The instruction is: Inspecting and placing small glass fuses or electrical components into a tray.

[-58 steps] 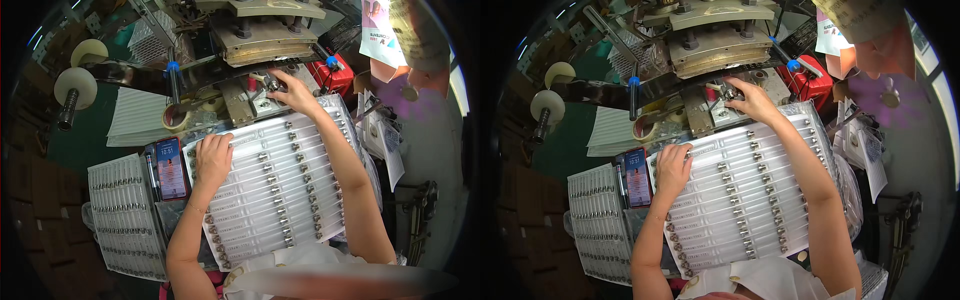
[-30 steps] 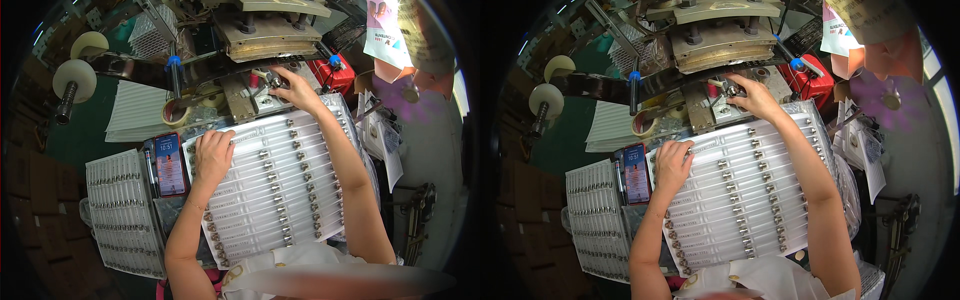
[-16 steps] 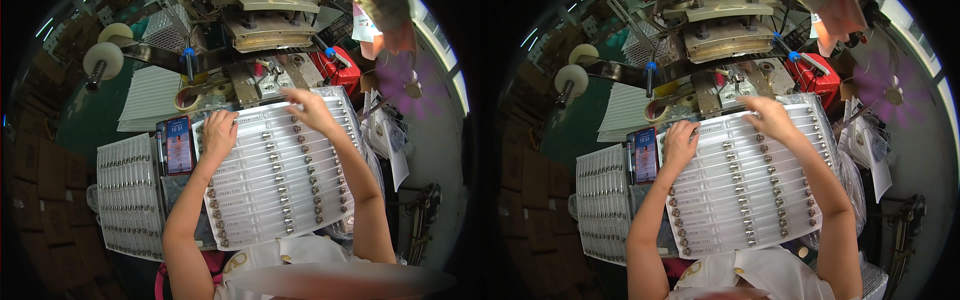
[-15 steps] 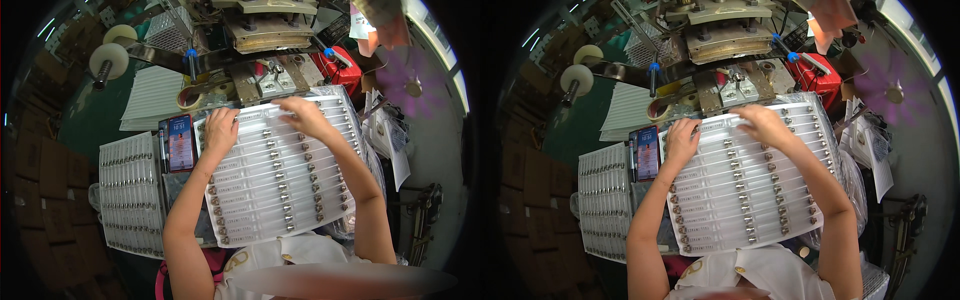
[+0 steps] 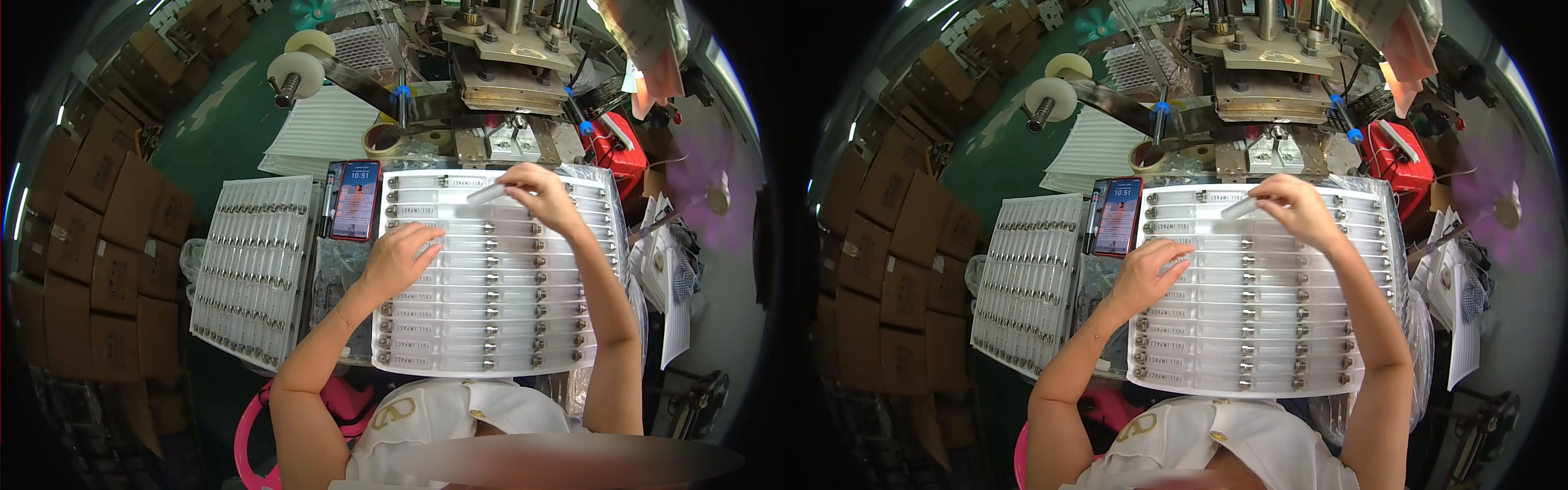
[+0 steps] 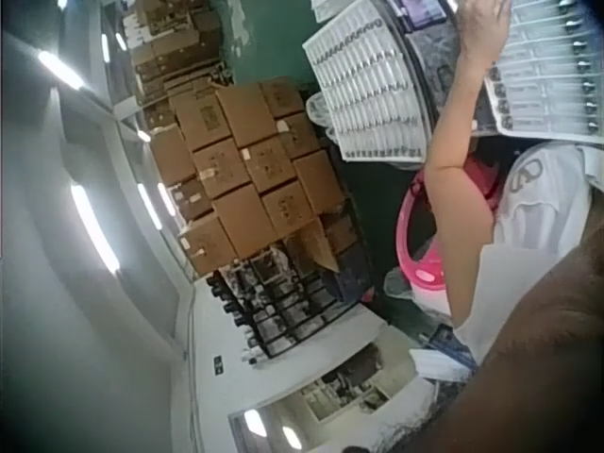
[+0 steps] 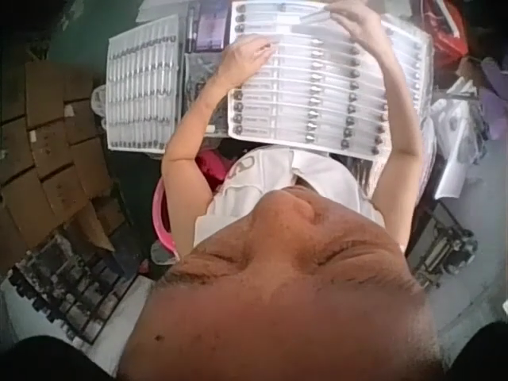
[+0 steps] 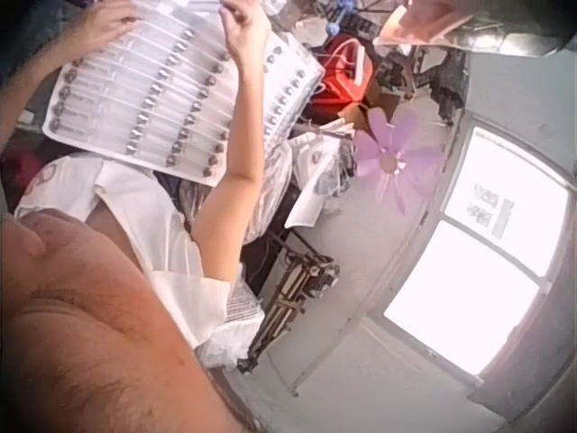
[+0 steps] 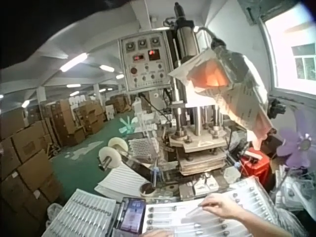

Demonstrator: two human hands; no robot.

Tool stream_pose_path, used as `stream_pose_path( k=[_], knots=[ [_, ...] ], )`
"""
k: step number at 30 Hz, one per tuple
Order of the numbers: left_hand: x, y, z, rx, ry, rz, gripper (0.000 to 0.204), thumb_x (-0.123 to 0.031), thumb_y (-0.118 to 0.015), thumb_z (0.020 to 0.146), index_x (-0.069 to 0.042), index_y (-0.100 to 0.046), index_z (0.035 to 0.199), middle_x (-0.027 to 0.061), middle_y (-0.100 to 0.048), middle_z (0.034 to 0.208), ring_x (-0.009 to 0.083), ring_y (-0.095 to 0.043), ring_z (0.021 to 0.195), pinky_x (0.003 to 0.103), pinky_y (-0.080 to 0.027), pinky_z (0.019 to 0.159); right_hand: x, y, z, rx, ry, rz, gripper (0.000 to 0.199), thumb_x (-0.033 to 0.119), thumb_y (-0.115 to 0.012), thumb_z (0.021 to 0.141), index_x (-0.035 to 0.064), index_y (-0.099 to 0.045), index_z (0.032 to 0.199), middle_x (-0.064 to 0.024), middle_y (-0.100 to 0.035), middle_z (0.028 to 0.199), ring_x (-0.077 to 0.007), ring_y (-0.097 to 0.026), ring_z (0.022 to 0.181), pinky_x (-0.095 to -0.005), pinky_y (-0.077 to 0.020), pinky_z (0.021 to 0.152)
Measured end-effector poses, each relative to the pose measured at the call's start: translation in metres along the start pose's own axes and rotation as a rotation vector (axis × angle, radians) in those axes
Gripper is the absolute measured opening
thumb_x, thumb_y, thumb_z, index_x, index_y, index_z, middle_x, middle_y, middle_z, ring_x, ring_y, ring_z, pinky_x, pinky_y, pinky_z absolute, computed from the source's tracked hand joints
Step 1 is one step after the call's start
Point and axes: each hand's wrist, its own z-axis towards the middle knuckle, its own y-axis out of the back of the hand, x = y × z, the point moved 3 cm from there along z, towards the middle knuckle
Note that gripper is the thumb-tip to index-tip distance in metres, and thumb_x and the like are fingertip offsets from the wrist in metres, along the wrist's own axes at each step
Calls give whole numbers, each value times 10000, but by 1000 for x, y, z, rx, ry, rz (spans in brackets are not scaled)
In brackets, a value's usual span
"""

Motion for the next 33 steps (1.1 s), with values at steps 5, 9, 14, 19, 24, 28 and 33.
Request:
stream_pose_path(
  k=[5,9,14,19,24,28,33],
  knots=[
    [5,-20,32,0,-72,-68,153,-154,-660,837,-80,-687,968,82,-644,695,263,-625,617,348,-503,585,-26,72,-51,-113,-118,-6,262,-16,-652,810,19,-667,1069,-66,-627,1002,-137,-616,888,-239,-522,738],
    [9,-39,99,-40,-251,145,243,-144,-661,817,-143,-668,1059,56,-595,734,238,-609,664,359,-496,574,-37,102,-71,-310,-298,-85,238,54,-681,823,21,-659,1058,-44,-650,881,-77,-596,773,-219,-484,700],
    [16,-83,187,-138,-421,341,290,-125,-651,807,-165,-646,1094,50,-572,725,235,-611,680,364,-501,574,-47,110,-60,-507,-281,-22,271,52,-672,827,9,-643,1094,-39,-638,809,-70,-585,757,-227,-476,688],
    [13,-93,203,-82,-484,556,301,-123,-654,801,-158,-631,1099,53,-583,699,226,-621,679,359,-504,573,-46,91,-13,-558,-115,-90,279,63,-680,818,31,-646,1093,-84,-669,929,-151,-645,829,-271,-512,716],
    [-16,-56,109,-145,-399,73,137,-119,-705,785,-112,-697,922,68,-618,657,217,-600,571,319,-461,513,-35,50,28,-591,231,-492,248,100,-702,784,70,-636,1021,-91,-647,1031,-272,-648,877,-340,-538,721],
    [6,-39,55,-118,-164,-17,170,-101,-696,797,-106,-708,967,78,-618,650,219,-592,563,314,-452,517,-41,26,49,-504,192,-614,344,105,-718,755,73,-621,1084,-90,-633,1065,-287,-639,900,-367,-528,775],
    [26,-25,50,-73,-7,86,208,-80,-691,786,-102,-710,992,72,-653,701,217,-636,667,320,-489,582,-59,29,63,-429,-156,-386,533,174,-762,750,74,-557,1232,-122,-633,1088,-271,-624,985,-356,-507,818]
  ],
)
